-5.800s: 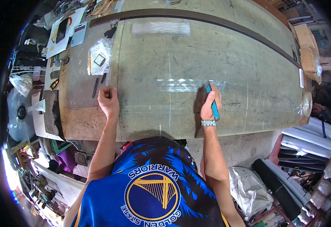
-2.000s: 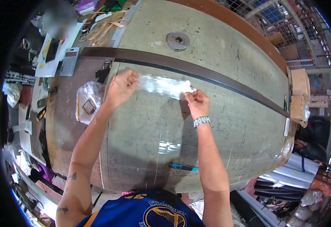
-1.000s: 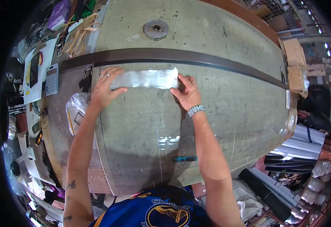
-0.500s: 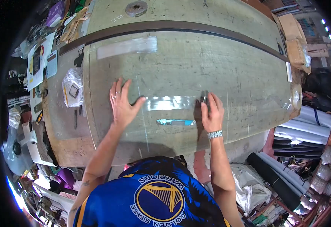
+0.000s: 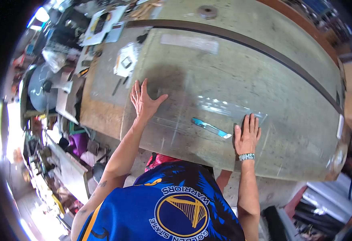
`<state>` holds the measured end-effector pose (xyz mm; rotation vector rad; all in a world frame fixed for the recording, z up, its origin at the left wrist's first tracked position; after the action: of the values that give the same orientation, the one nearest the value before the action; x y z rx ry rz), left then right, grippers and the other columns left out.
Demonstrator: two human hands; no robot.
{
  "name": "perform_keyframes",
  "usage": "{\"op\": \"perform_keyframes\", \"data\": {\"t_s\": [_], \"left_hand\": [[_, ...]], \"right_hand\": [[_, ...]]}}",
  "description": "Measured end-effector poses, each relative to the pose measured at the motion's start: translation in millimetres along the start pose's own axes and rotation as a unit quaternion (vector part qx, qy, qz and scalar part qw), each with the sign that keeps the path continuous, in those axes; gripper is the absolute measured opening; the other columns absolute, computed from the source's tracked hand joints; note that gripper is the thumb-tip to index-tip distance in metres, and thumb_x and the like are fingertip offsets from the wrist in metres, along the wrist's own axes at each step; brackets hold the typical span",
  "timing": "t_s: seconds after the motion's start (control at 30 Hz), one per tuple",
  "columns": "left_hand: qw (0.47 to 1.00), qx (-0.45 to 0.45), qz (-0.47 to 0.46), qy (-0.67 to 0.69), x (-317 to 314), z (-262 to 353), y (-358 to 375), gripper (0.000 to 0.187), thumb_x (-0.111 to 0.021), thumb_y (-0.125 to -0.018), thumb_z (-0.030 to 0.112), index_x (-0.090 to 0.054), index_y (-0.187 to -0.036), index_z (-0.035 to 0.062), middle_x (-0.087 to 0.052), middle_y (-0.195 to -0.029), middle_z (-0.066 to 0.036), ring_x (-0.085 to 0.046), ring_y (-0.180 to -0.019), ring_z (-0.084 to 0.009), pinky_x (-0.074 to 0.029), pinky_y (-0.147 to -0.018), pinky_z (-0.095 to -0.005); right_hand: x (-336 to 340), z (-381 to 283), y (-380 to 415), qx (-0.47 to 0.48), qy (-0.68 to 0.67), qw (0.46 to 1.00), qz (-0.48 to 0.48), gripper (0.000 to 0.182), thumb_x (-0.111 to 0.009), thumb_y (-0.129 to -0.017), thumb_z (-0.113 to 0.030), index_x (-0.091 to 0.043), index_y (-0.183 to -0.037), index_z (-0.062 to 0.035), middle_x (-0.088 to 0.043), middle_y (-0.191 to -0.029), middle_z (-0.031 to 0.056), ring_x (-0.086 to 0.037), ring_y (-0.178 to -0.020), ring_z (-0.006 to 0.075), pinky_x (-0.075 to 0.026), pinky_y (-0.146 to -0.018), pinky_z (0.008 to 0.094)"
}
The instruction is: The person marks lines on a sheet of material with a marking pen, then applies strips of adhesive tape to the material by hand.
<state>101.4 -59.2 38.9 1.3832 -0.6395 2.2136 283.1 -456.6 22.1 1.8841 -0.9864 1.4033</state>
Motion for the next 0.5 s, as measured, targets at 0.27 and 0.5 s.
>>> {"op": "perform_keyframes", "data": {"t_s": [0.27,0.5], "left_hand": [[0.997,0.065,0.012,0.030,38.0,-88.2,-22.1,0.084,-0.093,-0.072,0.052,-0.065,-0.135,0.0037,-0.062,-0.128,-0.017,-0.051,-0.126,-0.0352,-0.041,-0.111,-0.0476],[0.984,0.043,0.023,0.172,35.0,-122.0,-35.5,0.051,-0.094,-0.074,0.036,-0.076,-0.108,0.0025,-0.068,-0.093,-0.009,-0.061,-0.094,-0.0269,-0.047,-0.095,-0.0418]], "right_hand": [[-5.0,-74.4,-21.6,0.076,-0.008,0.996,-0.043,0.063,-0.049,-0.108,-0.043,-0.044,-0.159,-0.0065,-0.036,-0.168,0.0178,-0.028,-0.157,0.0407,-0.023,-0.124,0.0608],[-10.3,-109.2,-21.1,0.086,0.001,0.994,-0.060,0.063,-0.050,-0.108,-0.042,-0.043,-0.160,-0.0057,-0.034,-0.169,0.0186,-0.027,-0.157,0.0412,-0.024,-0.125,0.0587]]}}
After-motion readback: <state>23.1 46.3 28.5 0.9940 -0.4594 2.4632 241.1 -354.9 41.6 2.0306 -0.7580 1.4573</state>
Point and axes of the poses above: each hand's wrist, its own y-axis away from the middle knuckle, its own x-axis out of the back of the hand, z = x × y, the point moved 4 cm from there along -y, towards the middle knuckle
